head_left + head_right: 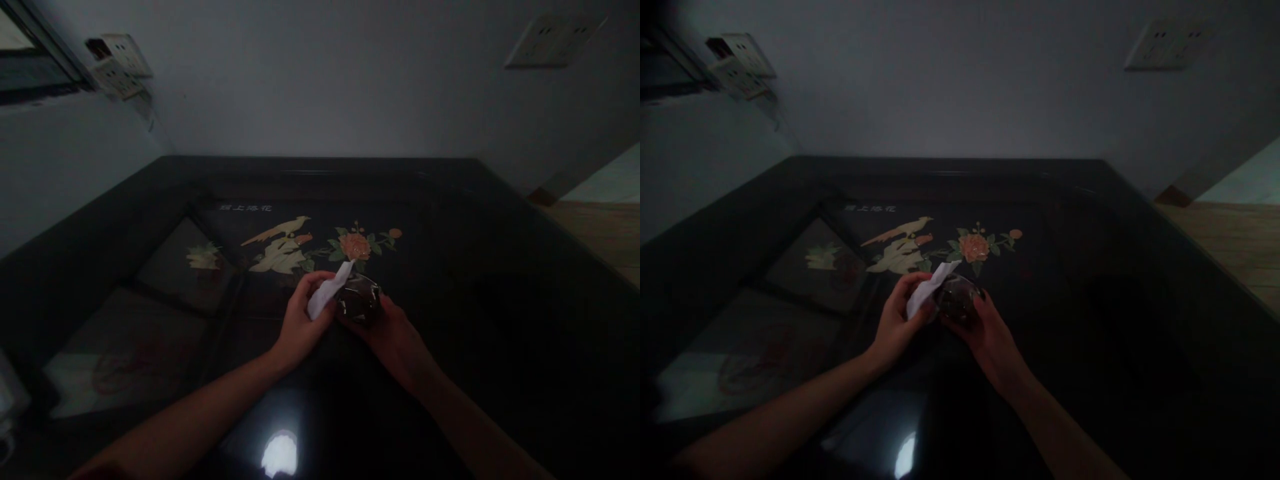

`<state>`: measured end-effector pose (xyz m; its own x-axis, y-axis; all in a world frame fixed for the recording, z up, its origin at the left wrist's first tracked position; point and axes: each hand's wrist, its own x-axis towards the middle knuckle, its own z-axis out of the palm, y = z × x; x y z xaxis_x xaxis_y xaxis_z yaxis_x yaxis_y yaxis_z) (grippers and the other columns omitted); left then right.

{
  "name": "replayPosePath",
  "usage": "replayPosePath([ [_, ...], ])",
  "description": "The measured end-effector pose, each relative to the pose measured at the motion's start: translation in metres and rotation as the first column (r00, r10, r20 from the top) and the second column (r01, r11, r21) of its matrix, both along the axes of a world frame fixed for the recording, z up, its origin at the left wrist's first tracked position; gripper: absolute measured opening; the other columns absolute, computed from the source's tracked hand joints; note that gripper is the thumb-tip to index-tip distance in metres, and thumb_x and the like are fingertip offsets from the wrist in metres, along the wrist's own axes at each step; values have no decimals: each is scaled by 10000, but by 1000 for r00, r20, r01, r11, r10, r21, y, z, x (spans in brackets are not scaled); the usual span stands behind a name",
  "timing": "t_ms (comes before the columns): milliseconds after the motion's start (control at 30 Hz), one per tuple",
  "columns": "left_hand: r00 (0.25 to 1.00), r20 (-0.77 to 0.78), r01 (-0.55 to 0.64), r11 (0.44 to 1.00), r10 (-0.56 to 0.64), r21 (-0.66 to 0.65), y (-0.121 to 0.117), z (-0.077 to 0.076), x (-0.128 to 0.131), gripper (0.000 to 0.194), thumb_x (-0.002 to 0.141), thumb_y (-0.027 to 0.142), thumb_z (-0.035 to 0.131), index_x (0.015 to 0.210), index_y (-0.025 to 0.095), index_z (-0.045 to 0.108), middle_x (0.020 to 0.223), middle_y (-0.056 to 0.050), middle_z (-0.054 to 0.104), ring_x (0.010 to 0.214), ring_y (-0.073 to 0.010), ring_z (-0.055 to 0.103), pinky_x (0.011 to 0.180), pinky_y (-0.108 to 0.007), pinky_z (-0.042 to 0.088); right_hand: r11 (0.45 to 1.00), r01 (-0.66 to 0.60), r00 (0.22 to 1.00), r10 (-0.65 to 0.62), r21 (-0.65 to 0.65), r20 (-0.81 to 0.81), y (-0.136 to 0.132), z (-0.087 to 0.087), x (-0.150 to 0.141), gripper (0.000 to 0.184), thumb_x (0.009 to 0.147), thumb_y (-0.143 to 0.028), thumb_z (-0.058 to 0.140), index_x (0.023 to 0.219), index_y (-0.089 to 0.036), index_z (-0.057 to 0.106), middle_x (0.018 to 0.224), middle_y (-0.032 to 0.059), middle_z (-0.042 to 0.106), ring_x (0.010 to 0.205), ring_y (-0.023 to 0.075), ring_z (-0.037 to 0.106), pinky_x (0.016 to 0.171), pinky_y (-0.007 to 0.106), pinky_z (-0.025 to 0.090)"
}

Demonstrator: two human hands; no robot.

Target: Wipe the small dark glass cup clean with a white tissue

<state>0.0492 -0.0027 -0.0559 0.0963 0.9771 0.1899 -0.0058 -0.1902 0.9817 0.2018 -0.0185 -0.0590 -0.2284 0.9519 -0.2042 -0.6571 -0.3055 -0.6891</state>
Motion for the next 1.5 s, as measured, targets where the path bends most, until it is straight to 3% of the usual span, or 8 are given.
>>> replayPosePath([
  [267,992,-40,128,974,-123,189,-3,-7,-11,492,875,560,386,1107,221,659,1192,-87,484,1121,-254,463,967,-384,385,999,14,981,-21,38,191,-2,-3,3,342,780,-417,675,1081,-278,593,1143,33,638,1041,223,592,944,434,450],
  [367,969,132,191,974,-207,123,-3,-10,-8,527,885,578,336,1167,246,632,1389,-64,418,1262,-285,393,1046,-418,331,999,16,963,-25,37,269,-4,-3,5,369,764,-418,694,1087,-286,574,1114,27,644,1020,218,600,922,410,464],
  [533,814,554,279,954,-174,-110,0,-7,-3,654,828,494,517,1412,265,332,1288,-83,577,1167,-251,542,994,-394,403,999,3,939,-18,45,343,-6,-6,5,436,748,-434,706,1133,-298,552,1121,31,639,1018,215,599,930,404,457],
  [700,733,668,390,884,-128,-259,11,0,-5,474,820,365,513,1239,147,554,1272,-111,594,1179,-244,545,981,-333,424,998,63,942,-64,15,330,-2,-8,3,476,664,-448,769,1063,-250,599,1095,53,652,984,227,609,916,418,467],
  [933,863,467,328,915,-190,-235,9,-7,-3,469,752,273,664,1212,206,595,1272,-72,597,1202,-258,521,1012,-340,402,999,41,971,-34,-23,235,2,-6,5,470,613,-387,817,1012,-202,649,1015,67,705,968,251,633,949,446,447],
  [1200,961,-97,266,960,-257,86,0,-10,-8,480,909,414,423,1348,222,457,1331,-101,525,1272,-264,429,1081,-416,319,995,11,981,8,-98,196,-9,-3,-2,598,584,-331,841,1130,-246,613,1104,56,681,1064,259,602,1006,462,397],
  [1333,971,-164,200,965,-172,173,-5,-10,-2,452,928,394,379,1337,216,447,1406,-106,435,1289,-259,400,1097,-411,283,998,-6,981,18,-61,194,-12,-3,-7,556,610,-351,822,1117,-237,623,1141,69,668,1104,270,583,1013,464,395],
  [1500,990,-102,102,990,-92,97,-7,-12,5,470,927,407,385,1350,204,409,1415,-102,421,1311,-248,375,1111,-397,255,998,16,976,-3,-59,218,-13,-1,-8,621,605,-332,826,1174,-262,588,1181,52,655,1130,266,569,1044,474,361],
])
